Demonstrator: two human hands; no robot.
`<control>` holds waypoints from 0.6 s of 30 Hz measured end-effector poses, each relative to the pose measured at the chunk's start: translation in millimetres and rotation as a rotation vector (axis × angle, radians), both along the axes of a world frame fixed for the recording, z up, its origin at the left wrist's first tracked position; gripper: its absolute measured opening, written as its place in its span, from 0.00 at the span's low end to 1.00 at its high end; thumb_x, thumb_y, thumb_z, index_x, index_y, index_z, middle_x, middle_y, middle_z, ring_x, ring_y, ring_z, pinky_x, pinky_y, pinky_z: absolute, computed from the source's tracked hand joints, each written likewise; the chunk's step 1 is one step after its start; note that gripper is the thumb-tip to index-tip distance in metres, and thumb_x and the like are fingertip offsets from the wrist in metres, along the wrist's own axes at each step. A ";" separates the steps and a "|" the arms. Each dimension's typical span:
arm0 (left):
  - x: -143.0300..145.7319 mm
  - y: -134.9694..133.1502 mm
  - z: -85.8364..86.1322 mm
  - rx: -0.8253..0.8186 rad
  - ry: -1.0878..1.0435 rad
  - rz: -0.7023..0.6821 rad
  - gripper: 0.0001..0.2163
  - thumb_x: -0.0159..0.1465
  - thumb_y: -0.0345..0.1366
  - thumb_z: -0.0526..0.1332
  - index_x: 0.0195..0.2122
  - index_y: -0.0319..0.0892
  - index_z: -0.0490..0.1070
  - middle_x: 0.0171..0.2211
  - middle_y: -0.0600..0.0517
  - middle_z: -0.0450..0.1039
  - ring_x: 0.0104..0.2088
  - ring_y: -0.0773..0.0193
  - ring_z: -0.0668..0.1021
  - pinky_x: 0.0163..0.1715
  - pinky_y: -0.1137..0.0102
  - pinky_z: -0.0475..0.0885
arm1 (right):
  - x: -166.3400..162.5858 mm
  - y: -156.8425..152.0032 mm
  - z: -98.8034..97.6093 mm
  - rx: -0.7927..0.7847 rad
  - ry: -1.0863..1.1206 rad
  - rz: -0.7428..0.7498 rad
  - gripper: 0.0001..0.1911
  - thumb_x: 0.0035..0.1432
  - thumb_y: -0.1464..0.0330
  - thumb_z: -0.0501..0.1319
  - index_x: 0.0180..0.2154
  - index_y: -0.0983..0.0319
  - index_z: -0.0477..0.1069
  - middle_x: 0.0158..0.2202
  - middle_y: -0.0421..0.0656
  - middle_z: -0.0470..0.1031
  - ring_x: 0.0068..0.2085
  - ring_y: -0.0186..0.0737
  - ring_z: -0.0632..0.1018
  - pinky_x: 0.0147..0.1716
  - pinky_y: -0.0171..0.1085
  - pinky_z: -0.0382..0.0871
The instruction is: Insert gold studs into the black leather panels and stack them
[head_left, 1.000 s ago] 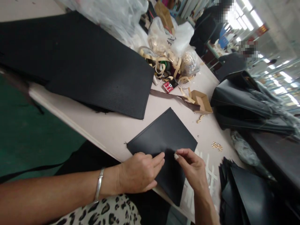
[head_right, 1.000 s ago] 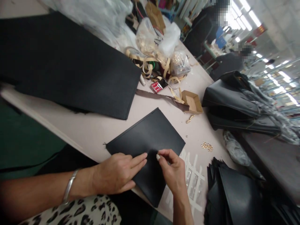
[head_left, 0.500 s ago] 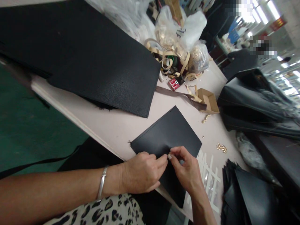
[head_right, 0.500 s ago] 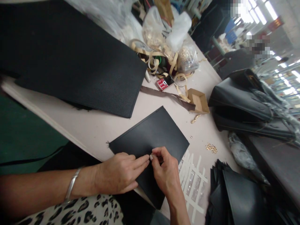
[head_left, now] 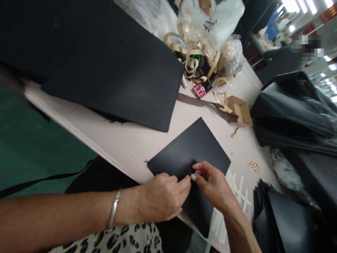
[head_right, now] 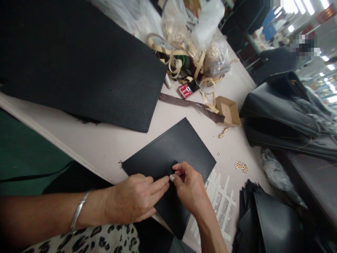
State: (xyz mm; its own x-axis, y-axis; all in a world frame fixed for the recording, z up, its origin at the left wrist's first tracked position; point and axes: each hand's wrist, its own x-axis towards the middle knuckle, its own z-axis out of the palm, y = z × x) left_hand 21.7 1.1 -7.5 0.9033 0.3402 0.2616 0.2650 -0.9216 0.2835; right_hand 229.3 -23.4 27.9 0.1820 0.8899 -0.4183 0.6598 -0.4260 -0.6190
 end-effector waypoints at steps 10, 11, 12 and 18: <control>0.8 -0.5 -0.1 0.001 -0.012 0.009 0.23 0.65 0.46 0.58 0.56 0.35 0.70 0.57 0.45 0.72 0.29 0.62 0.75 0.21 0.64 0.67 | 11.2 7.6 11.4 -0.196 0.372 -0.034 0.15 0.56 0.65 0.64 0.45 0.63 0.71 0.31 0.37 0.70 0.31 0.33 0.74 0.33 0.35 0.69; 0.8 -0.7 -0.7 -0.003 -0.013 0.005 0.23 0.66 0.45 0.57 0.56 0.35 0.70 0.57 0.45 0.72 0.29 0.62 0.75 0.21 0.64 0.67 | 11.1 7.3 11.5 -0.196 0.381 -0.049 0.16 0.55 0.65 0.65 0.45 0.63 0.71 0.30 0.37 0.70 0.31 0.33 0.73 0.33 0.35 0.68; 0.7 -0.9 -1.3 -0.009 -0.014 0.007 0.22 0.67 0.43 0.56 0.57 0.35 0.69 0.57 0.45 0.72 0.29 0.62 0.75 0.22 0.64 0.67 | 10.7 6.9 11.3 -0.193 0.367 -0.057 0.16 0.55 0.64 0.66 0.45 0.63 0.71 0.30 0.36 0.70 0.30 0.33 0.73 0.32 0.35 0.68; -0.7 -2.2 -3.9 -0.033 -0.063 -0.024 0.19 0.68 0.36 0.53 0.55 0.34 0.69 0.55 0.44 0.73 0.29 0.62 0.75 0.20 0.64 0.67 | 3.3 5.7 9.2 -0.170 0.179 -0.057 0.12 0.55 0.64 0.65 0.40 0.61 0.70 0.30 0.38 0.71 0.30 0.34 0.72 0.30 0.35 0.68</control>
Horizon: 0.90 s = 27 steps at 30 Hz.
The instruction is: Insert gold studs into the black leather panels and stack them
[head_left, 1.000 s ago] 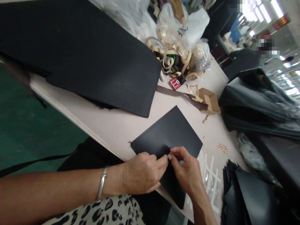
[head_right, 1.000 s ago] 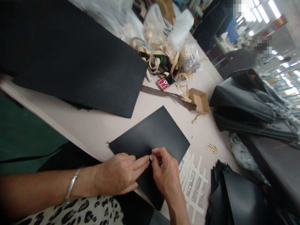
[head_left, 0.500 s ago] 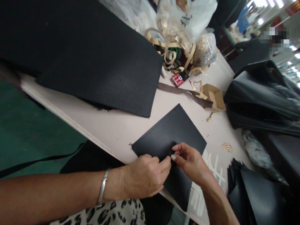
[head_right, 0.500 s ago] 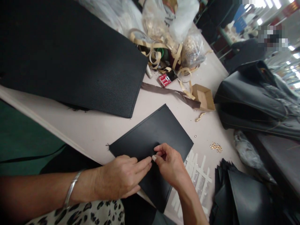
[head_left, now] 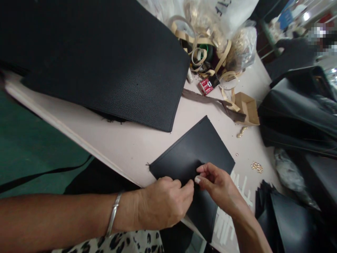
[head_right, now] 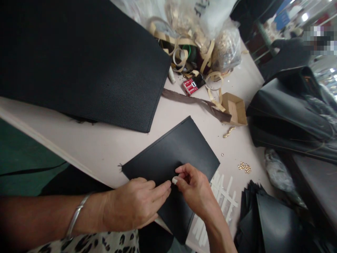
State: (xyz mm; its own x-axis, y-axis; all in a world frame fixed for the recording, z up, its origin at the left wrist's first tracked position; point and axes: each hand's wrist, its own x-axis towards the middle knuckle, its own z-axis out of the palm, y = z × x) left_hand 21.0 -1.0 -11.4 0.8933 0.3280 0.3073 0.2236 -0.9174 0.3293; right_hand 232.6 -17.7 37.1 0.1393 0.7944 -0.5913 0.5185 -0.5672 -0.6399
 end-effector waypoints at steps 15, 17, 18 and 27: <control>0.1 5.6 -8.0 -0.034 -0.059 0.012 0.18 0.62 0.23 0.54 0.50 0.39 0.74 0.47 0.47 0.78 0.33 0.60 0.80 0.31 0.64 0.75 | -23.7 7.4 9.5 0.164 -0.300 0.104 0.09 0.54 0.72 0.64 0.39 0.61 0.76 0.28 0.38 0.76 0.29 0.34 0.74 0.29 0.33 0.65; 1.3 8.8 -13.1 -0.052 -0.119 0.017 0.17 0.64 0.24 0.52 0.49 0.40 0.75 0.44 0.48 0.79 0.33 0.60 0.81 0.30 0.66 0.75 | -32.6 0.7 29.7 0.277 -0.336 0.081 0.09 0.55 0.70 0.65 0.40 0.60 0.78 0.31 0.39 0.77 0.32 0.35 0.76 0.33 0.33 0.67; 1.8 10.7 -15.8 -0.088 -0.147 0.032 0.16 0.65 0.26 0.52 0.49 0.42 0.75 0.42 0.49 0.79 0.33 0.61 0.81 0.30 0.68 0.75 | -38.6 -7.5 41.9 0.356 -0.357 0.040 0.09 0.56 0.69 0.66 0.41 0.59 0.78 0.33 0.39 0.78 0.34 0.36 0.77 0.35 0.33 0.68; 17.6 8.8 -14.4 -0.540 -0.224 0.050 0.12 0.70 0.43 0.55 0.46 0.51 0.77 0.40 0.56 0.80 0.41 0.64 0.83 0.41 0.78 0.76 | -77.1 -134.3 50.0 0.401 -0.185 -0.408 0.29 0.46 0.62 0.73 0.52 0.53 0.76 0.40 0.42 0.82 0.35 0.46 0.81 0.33 0.37 0.75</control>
State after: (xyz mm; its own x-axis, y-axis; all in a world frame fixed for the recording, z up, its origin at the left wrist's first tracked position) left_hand 38.6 7.8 -25.9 0.8050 0.5309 0.2647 0.1331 -0.5964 0.7916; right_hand 155.5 -152.0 87.1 0.5522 0.8110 -0.1935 0.4325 -0.4770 -0.7651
